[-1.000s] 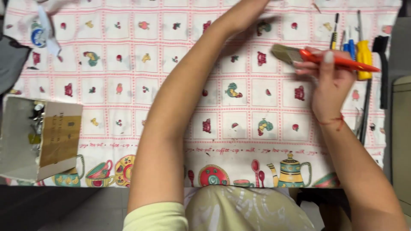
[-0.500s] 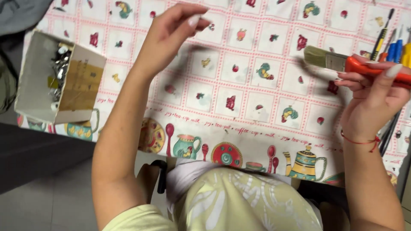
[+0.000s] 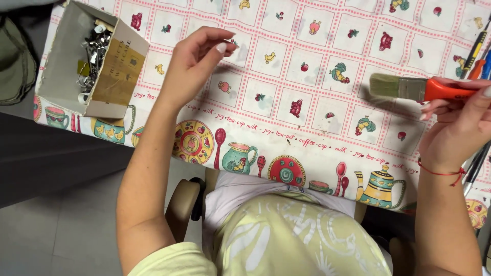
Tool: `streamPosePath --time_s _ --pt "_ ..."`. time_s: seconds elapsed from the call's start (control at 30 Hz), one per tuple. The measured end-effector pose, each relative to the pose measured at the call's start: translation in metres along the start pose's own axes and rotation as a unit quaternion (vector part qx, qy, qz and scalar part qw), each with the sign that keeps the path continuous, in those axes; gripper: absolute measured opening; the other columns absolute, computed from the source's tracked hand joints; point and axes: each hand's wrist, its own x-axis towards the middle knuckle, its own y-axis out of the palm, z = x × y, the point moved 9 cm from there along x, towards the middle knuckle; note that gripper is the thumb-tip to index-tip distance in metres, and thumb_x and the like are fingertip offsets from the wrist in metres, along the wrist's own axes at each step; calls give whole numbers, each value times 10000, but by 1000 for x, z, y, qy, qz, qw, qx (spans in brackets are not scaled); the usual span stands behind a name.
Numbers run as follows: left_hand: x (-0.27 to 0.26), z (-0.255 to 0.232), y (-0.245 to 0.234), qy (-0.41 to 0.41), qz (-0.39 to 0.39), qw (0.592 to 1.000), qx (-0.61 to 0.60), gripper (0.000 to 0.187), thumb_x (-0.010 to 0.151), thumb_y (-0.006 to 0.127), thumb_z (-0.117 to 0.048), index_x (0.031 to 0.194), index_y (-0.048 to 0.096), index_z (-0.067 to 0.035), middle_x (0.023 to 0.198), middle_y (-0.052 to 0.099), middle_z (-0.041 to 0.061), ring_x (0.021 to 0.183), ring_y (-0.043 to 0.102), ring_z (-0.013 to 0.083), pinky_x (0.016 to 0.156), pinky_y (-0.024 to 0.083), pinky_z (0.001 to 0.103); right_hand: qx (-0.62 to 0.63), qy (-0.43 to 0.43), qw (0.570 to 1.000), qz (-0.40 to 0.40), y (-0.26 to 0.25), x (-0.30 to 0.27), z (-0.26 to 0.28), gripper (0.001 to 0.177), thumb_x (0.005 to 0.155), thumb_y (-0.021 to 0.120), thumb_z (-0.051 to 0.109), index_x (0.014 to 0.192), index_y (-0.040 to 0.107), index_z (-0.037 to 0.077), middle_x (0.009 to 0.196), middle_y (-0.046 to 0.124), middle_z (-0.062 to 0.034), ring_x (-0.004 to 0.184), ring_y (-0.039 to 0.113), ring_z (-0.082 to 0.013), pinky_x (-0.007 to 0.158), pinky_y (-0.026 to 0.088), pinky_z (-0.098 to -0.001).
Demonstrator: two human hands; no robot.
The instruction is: Cleaning and smoothing a patterned tablecloth on a repair bench using a brush and hands.
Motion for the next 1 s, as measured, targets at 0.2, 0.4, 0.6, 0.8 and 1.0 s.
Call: streamPosePath --time_s 0.2,0.4,0.6,0.8,1.0 --pt "45 3 41 71 21 996 55 266 1009 535 -87 1254 637 -81 1247 680 60 1162 644 155 980 531 280 51 33 995 -76 -24 24 -2 492 994 602 586 1097 588 105 1112 759 -133 783 761 -160 614 637 -214" --pt "113 13 161 90 135 985 49 398 945 508 -76 1329 612 -79 1336 676 121 1246 648 266 1083 526 424 84 53 989 -108 -30 62 -9 443 968 653 519 1090 606 96 1024 766 -99 805 802 -151 667 701 -242" --pt "187 40 282 140 168 964 151 438 999 470 -158 1409 571 -42 1457 612 156 1378 542 330 1164 407 473 112 58 984 -122 -8 85 -13 422 957 632 480 1001 619 60 1036 782 -131 775 801 -154 638 706 -237" --pt "236 49 313 -30 222 973 -50 633 990 376 -508 1561 359 -235 1523 626 115 1410 612 280 1189 323 353 -14 -44 998 -45 9 122 -27 452 1073 555 415 1159 679 -11 1103 755 -138 896 778 -187 805 682 -250" --pt "255 71 352 -79 307 947 -54 883 943 263 -661 1641 115 -141 1733 122 77 1540 402 250 1275 124 390 -72 -149 986 33 30 125 -20 191 1125 598 193 1165 614 7 1183 701 -172 933 710 -196 850 601 -287"
